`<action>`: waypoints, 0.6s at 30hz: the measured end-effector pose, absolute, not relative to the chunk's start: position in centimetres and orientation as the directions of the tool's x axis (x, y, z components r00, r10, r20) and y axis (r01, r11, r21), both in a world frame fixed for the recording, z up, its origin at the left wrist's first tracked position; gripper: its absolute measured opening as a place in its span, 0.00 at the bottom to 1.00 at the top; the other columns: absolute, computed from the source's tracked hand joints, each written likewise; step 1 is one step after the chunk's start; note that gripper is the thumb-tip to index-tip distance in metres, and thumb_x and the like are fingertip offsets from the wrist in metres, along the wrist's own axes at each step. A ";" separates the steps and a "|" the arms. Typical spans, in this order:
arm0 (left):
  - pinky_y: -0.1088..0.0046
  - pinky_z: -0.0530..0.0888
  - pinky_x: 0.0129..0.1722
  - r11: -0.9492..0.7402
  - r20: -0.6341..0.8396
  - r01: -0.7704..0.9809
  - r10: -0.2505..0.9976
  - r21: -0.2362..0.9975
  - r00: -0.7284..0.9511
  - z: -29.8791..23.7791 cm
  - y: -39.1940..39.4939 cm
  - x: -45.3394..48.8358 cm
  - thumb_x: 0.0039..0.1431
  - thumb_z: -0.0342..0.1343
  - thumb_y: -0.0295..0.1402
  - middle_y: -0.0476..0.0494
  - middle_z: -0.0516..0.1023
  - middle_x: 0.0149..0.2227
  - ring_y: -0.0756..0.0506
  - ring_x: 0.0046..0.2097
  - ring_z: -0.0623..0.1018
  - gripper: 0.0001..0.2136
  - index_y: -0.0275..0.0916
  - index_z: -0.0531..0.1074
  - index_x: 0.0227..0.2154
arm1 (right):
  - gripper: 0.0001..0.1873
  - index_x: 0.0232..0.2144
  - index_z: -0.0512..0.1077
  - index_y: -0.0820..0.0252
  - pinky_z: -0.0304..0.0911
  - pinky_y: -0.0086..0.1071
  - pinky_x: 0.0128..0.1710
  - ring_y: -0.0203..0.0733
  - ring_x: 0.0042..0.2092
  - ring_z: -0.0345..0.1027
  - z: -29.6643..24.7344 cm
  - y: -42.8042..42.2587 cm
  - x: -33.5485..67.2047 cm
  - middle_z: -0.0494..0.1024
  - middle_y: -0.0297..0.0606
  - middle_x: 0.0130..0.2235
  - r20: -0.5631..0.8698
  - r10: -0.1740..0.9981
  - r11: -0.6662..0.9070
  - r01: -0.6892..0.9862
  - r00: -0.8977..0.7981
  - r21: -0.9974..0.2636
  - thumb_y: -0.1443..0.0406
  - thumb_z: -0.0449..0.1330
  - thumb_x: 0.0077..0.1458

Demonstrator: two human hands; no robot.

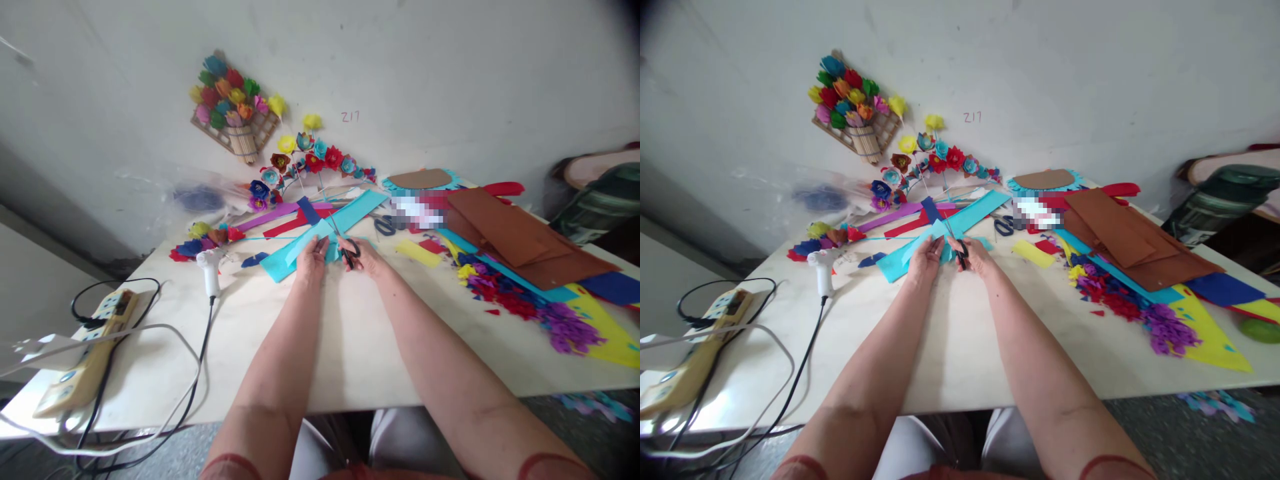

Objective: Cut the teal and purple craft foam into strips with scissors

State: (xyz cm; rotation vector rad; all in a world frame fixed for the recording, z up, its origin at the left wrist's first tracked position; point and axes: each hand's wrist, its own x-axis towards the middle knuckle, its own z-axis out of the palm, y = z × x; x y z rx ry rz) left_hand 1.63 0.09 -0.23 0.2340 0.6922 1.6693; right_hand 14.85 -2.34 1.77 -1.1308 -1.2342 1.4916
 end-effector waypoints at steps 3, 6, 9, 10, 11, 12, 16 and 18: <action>0.69 0.76 0.40 -0.070 -0.209 -0.831 0.953 0.552 -0.219 -0.3 0.1 1.6 0.52 0.53 0.19 0.43 0.76 0.27 0.45 0.38 0.79 0.06 0.35 0.69 0.25 | 0.23 0.28 0.67 0.63 0.47 0.23 0.09 0.31 0.13 0.61 1.8 -2.4 14.9 0.71 0.33 0.16 -0.107 0.968 -0.118 -0.036 -0.225 -0.992 0.48 0.62 0.45; 0.70 0.76 0.40 -0.075 -0.202 -0.837 0.955 0.542 -0.216 -0.3 0.1 1.6 0.53 0.52 0.19 0.43 0.76 0.26 0.46 0.36 0.79 0.06 0.34 0.69 0.25 | 0.23 0.27 0.67 0.63 0.44 0.22 0.08 0.31 0.13 0.62 2.0 -2.6 14.8 0.71 0.34 0.16 -0.087 0.966 -0.088 0.007 -0.241 -0.996 0.48 0.62 0.45; 0.71 0.76 0.40 -0.073 -0.213 -0.837 0.952 0.542 -0.221 -0.1 0.0 1.6 0.53 0.51 0.19 0.44 0.76 0.25 0.46 0.37 0.79 0.07 0.35 0.68 0.24 | 0.23 0.25 0.66 0.63 0.42 0.22 0.09 0.30 0.13 0.62 2.2 -2.7 14.8 0.71 0.33 0.16 -0.068 0.963 -0.059 0.041 -0.261 -0.997 0.48 0.62 0.45; 0.71 0.76 0.40 -0.071 -0.217 -0.837 0.951 0.542 -0.220 -0.1 0.0 1.6 0.53 0.51 0.19 0.44 0.76 0.25 0.46 0.37 0.79 0.07 0.35 0.68 0.24 | 0.22 0.25 0.66 0.63 0.42 0.22 0.09 0.30 0.13 0.62 2.2 -2.7 14.8 0.70 0.33 0.16 -0.066 0.962 -0.055 0.049 -0.265 -0.997 0.48 0.63 0.45; 0.71 0.76 0.41 -0.067 -0.220 -0.837 0.951 0.543 -0.219 0.0 -0.1 1.6 0.53 0.51 0.20 0.43 0.76 0.26 0.45 0.38 0.79 0.07 0.35 0.68 0.24 | 0.22 0.24 0.65 0.62 0.42 0.22 0.09 0.30 0.13 0.62 2.2 -2.7 14.8 0.70 0.33 0.16 -0.066 0.961 -0.053 0.056 -0.268 -0.997 0.49 0.63 0.44; 0.70 0.76 0.41 -0.064 -0.221 -0.837 0.951 0.544 -0.216 0.0 -0.1 1.6 0.53 0.51 0.20 0.43 0.76 0.26 0.45 0.39 0.79 0.06 0.35 0.68 0.24 | 0.22 0.23 0.64 0.62 0.43 0.22 0.09 0.30 0.13 0.62 2.1 -2.7 14.7 0.71 0.33 0.17 -0.064 0.960 -0.050 0.060 -0.271 -0.997 0.49 0.63 0.44; 0.69 0.76 0.42 -0.058 -0.225 -0.837 0.951 0.545 -0.212 0.2 -0.3 1.6 0.53 0.52 0.20 0.42 0.76 0.27 0.43 0.41 0.79 0.05 0.34 0.69 0.26 | 0.22 0.21 0.60 0.60 0.46 0.22 0.10 0.29 0.13 0.61 1.8 -2.5 14.6 0.70 0.32 0.16 -0.048 0.956 -0.026 0.080 -0.291 -0.996 0.52 0.65 0.44; 0.69 0.75 0.43 -0.061 -0.226 -0.838 0.950 0.542 -0.215 0.3 -0.4 1.7 0.52 0.52 0.20 0.41 0.76 0.28 0.43 0.41 0.78 0.05 0.34 0.69 0.26 | 0.21 0.21 0.60 0.60 0.47 0.22 0.10 0.29 0.13 0.60 1.7 -2.4 14.6 0.70 0.31 0.16 -0.042 0.953 -0.014 0.095 -0.300 -0.995 0.52 0.64 0.44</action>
